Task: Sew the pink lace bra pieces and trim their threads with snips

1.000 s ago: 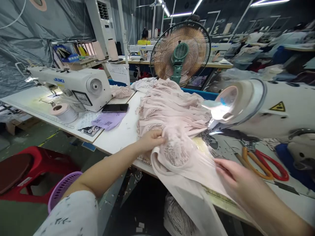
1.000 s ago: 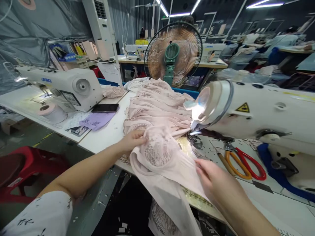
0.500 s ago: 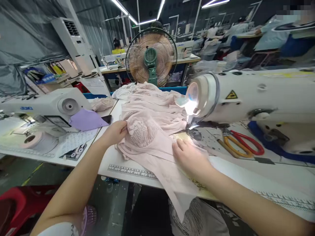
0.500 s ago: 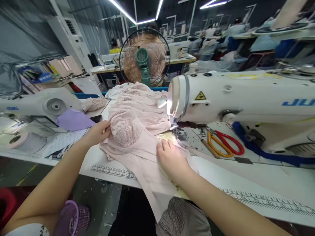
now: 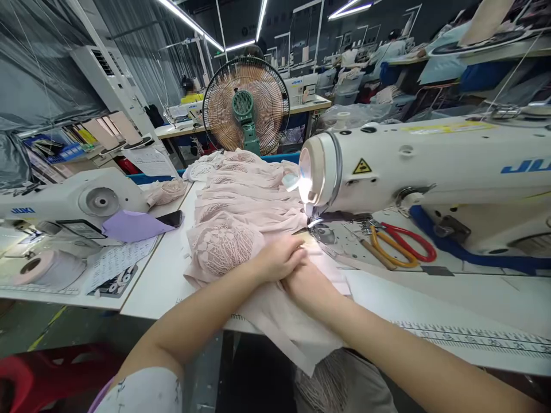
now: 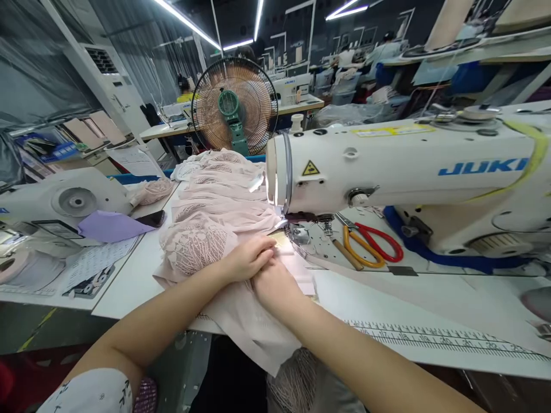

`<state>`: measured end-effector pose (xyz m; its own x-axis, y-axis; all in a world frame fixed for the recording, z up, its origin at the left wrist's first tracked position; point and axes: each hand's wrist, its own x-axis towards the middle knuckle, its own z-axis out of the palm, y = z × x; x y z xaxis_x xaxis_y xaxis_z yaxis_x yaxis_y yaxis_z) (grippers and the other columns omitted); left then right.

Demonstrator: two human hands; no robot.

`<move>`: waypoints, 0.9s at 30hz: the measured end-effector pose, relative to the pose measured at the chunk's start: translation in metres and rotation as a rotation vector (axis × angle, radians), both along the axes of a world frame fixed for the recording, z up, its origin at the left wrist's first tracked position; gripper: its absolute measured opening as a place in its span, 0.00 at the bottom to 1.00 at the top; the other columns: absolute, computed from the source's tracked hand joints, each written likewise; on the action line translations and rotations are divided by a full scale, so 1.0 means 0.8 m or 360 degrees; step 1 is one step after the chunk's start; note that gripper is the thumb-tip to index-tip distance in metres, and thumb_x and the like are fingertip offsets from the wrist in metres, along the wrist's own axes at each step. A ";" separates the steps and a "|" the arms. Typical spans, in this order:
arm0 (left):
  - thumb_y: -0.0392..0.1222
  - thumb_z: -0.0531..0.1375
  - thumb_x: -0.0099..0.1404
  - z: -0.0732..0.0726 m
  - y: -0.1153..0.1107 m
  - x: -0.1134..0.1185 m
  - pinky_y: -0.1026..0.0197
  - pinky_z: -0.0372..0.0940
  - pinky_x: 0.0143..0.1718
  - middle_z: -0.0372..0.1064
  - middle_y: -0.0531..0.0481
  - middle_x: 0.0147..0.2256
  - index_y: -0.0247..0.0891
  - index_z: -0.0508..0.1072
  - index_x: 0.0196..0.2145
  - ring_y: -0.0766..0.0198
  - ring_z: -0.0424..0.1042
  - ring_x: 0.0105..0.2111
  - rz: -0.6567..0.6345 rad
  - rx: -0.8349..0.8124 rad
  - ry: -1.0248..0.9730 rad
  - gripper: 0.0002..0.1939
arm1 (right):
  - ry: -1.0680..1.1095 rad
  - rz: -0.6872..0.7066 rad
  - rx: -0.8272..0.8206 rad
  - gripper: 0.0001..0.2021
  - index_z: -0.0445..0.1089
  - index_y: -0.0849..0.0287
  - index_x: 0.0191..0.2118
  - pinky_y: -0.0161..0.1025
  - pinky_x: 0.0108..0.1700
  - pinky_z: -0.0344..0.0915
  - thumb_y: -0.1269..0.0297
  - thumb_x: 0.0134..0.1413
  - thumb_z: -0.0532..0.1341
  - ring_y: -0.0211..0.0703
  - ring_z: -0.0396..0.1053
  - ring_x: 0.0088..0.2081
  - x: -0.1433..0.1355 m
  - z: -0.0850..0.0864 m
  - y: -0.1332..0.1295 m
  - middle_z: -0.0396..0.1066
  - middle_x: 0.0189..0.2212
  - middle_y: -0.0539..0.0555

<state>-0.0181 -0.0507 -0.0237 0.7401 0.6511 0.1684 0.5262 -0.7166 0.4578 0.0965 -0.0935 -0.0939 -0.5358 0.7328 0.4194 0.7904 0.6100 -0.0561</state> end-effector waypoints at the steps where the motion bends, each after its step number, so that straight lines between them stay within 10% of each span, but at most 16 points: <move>1: 0.38 0.47 0.69 -0.005 0.009 -0.001 0.57 0.66 0.50 0.72 0.42 0.46 0.34 0.69 0.46 0.60 0.70 0.47 -0.0075 -0.0021 0.0086 0.14 | 0.0007 0.0024 0.0007 0.10 0.70 0.61 0.47 0.49 0.49 0.68 0.67 0.62 0.58 0.47 0.70 0.47 0.006 0.003 -0.008 0.71 0.45 0.57; 5: 0.45 0.47 0.72 -0.016 0.014 -0.015 0.54 0.56 0.60 0.65 0.40 0.56 0.34 0.68 0.52 0.57 0.63 0.57 -0.0348 0.0215 0.0312 0.19 | 0.0067 0.0087 0.0002 0.13 0.71 0.64 0.42 0.44 0.47 0.71 0.73 0.61 0.50 0.48 0.71 0.45 0.055 0.026 -0.054 0.74 0.41 0.60; 11: 0.57 0.49 0.69 -0.020 -0.004 -0.013 0.44 0.56 0.57 0.56 0.33 0.61 0.33 0.63 0.59 0.44 0.57 0.60 -0.0225 0.0531 0.0586 0.30 | 0.0044 0.0025 0.0167 0.14 0.71 0.63 0.44 0.45 0.42 0.75 0.66 0.64 0.49 0.51 0.73 0.46 0.120 0.040 -0.102 0.75 0.45 0.62; 19: 0.55 0.51 0.68 -0.015 -0.009 0.005 0.53 0.63 0.44 0.70 0.37 0.43 0.31 0.78 0.30 0.54 0.68 0.41 -0.0376 0.0674 0.0621 0.26 | 0.0168 0.0066 0.0049 0.13 0.69 0.63 0.48 0.45 0.47 0.71 0.66 0.62 0.53 0.49 0.71 0.49 0.101 0.023 -0.115 0.73 0.48 0.63; 27: 0.54 0.46 0.71 -0.006 -0.015 0.025 0.55 0.59 0.38 0.70 0.38 0.36 0.25 0.75 0.43 0.55 0.67 0.39 -0.0272 0.0706 0.0815 0.28 | 0.0227 0.0106 -0.0048 0.12 0.69 0.62 0.47 0.50 0.48 0.70 0.68 0.60 0.54 0.51 0.71 0.48 0.091 0.031 -0.111 0.73 0.46 0.61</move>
<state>0.0018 -0.0626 -0.0281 0.8833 0.4688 -0.0058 0.4609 -0.8705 -0.1729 0.1696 -0.1822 -0.0689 -0.5202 0.7110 0.4732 0.7309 0.6572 -0.1839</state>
